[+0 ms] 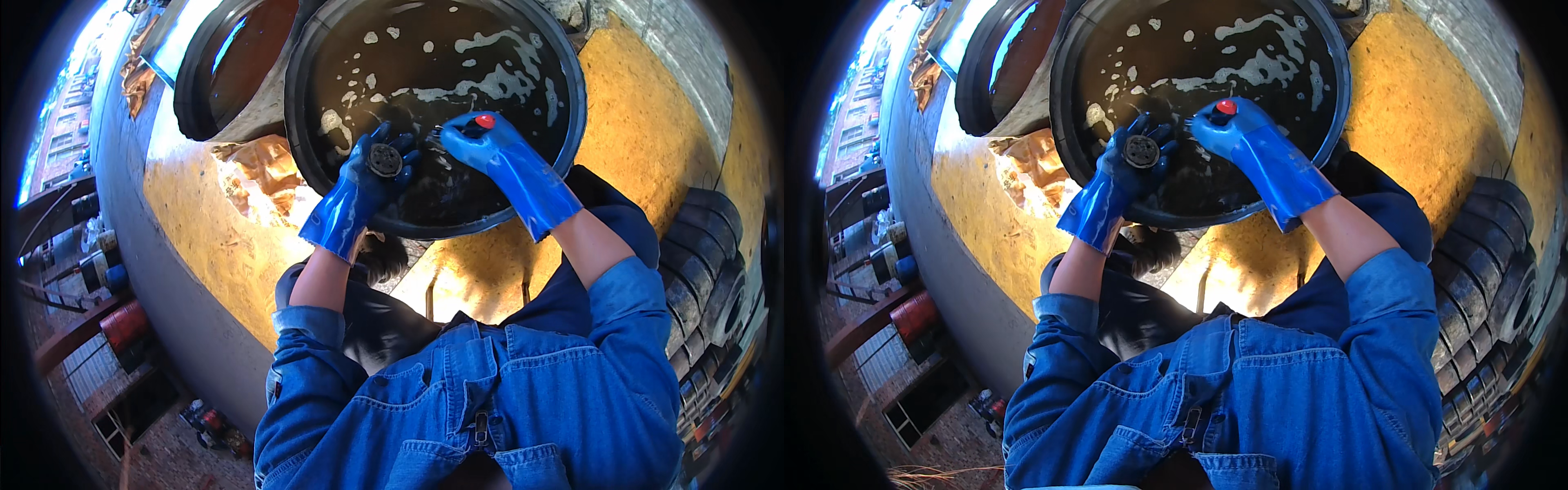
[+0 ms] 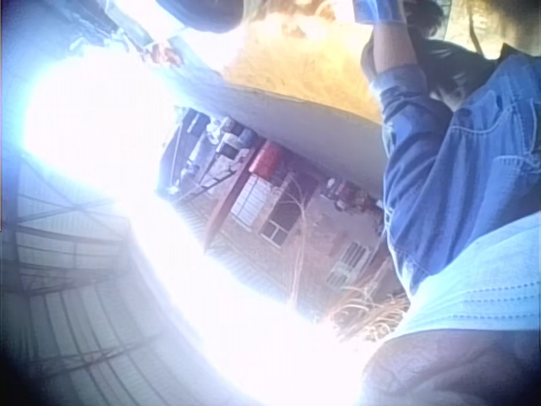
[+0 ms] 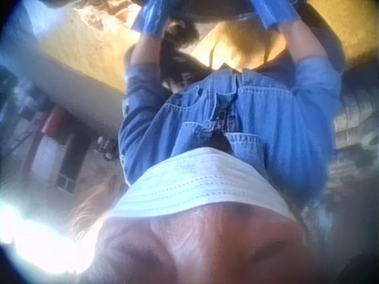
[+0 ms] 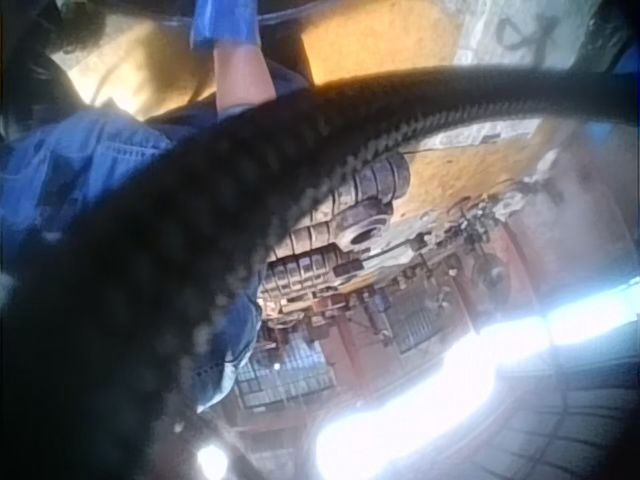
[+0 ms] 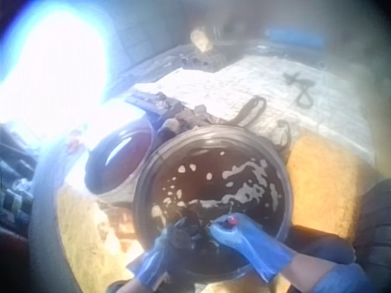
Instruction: The person is washing circular metal parts in a large basin of soapy water using a small brush. They pick up the parts by hand to scrub them clean within the basin.
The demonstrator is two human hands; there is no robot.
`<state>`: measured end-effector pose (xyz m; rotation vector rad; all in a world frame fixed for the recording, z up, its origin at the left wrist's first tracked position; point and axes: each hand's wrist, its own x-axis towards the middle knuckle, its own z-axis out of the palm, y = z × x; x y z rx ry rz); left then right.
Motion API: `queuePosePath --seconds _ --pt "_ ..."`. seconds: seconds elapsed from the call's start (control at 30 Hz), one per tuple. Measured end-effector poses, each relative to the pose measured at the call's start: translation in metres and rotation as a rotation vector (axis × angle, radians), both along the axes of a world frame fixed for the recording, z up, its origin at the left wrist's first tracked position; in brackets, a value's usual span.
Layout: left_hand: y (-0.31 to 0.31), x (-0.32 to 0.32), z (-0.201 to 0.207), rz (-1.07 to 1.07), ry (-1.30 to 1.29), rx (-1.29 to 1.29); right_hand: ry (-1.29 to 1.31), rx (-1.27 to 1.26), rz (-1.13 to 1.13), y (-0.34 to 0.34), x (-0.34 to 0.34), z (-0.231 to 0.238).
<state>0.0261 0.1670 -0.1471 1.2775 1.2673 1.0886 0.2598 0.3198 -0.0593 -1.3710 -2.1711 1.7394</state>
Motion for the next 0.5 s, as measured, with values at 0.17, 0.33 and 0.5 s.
queuePosePath --seconds 0.17,0.33,0.5 --pt "0.008 0.027 0.055 0.267 -1.077 -0.524 0.575 -0.041 0.227 -0.032 0.001 0.045" --pt "0.019 0.037 0.067 0.330 -0.788 -0.605 0.337 0.255 0.221 -0.024 0.010 0.014" --pt "-0.009 0.005 0.020 0.172 -0.552 -0.488 0.542 0.236 0.206 -0.021 0.000 0.026"
